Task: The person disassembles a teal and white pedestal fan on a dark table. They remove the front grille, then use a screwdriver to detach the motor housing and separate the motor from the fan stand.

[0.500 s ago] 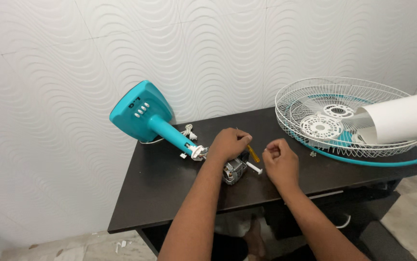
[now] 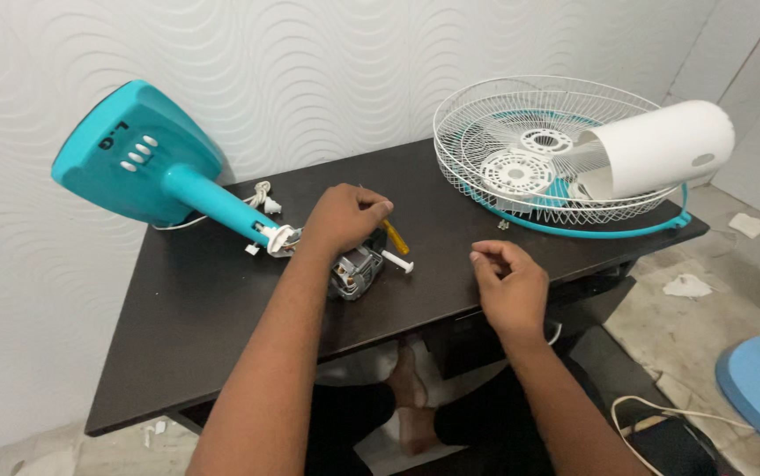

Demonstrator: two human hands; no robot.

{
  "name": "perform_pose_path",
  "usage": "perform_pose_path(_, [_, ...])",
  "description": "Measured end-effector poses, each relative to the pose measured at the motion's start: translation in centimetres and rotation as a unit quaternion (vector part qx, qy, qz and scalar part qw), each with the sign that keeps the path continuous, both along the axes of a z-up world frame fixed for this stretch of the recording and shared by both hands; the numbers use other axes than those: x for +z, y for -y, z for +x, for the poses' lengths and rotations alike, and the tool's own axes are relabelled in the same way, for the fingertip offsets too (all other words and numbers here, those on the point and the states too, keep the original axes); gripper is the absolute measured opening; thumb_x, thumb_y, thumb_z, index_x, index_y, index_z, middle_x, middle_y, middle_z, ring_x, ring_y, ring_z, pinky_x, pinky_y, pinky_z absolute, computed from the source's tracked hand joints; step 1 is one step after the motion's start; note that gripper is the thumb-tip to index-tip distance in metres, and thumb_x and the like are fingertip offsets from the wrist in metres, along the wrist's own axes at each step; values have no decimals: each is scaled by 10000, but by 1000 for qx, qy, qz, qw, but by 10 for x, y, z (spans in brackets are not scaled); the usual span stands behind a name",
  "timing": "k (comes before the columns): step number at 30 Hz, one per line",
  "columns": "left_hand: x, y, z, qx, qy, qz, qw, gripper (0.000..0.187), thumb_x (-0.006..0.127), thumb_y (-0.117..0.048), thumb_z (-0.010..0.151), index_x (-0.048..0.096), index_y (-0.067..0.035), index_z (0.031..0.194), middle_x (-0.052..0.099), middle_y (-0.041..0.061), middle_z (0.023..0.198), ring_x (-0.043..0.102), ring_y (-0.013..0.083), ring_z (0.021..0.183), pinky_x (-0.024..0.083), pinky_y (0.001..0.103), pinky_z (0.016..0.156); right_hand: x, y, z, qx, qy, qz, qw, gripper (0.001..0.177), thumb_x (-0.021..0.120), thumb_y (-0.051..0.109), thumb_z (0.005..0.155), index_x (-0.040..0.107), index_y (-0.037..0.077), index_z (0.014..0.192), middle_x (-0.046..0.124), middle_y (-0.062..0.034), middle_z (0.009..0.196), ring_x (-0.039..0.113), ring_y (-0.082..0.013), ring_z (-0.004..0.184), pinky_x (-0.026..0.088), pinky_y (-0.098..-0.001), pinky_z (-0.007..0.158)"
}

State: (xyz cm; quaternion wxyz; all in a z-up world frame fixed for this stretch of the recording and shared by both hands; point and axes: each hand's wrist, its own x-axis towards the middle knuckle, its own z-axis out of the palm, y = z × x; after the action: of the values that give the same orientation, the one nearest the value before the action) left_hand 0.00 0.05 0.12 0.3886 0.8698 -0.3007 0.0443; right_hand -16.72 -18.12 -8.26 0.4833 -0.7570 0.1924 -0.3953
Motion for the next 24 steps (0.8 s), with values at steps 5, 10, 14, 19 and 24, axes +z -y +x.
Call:
perform_pose_path(5, [2,0,-4,17,-30,-1,999,305,691,-321,834,817,-100,1003,796,140,982,770,280,931,572,375,871,-3,59,-2,-56,-31,-129,990,158,772,113,865,799,71,1015,736,-94,951,691,-184,745,550,-311,722])
perform_pose_path(10, [3,1,-3,16,-4,18,1000,312,703,-331,836,820,-103,1014,783,147,992,756,294,928,568,387,866,-9,81,6,-56,-84,-202,974,192,772,125,847,802,91,1034,743,-114,926,705,-231,781,558,-353,761])
perform_pose_path(14, [0,1,-2,19,-5,18,1000,310,705,-334,839,826,-117,1024,783,156,983,750,295,923,566,392,868,-15,79,8,-64,-72,-227,969,222,767,129,860,787,71,1073,743,-112,923,706,-231,815,555,-364,783])
perform_pose_path(19, [4,1,-3,24,-13,15,1000,298,710,-323,833,822,-106,1001,786,138,996,757,273,920,570,384,850,-8,74,4,-66,-83,-202,974,279,761,134,852,764,49,1118,755,-79,946,713,-211,825,564,-355,793])
perform_pose_path(24, [5,1,-8,30,-31,11,999,303,706,-324,837,816,-100,1011,789,143,978,764,278,896,576,380,837,-16,59,-11,-98,-47,-267,957,373,751,140,858,708,-5,1199,688,-176,1183,624,-330,1098,498,-431,973])
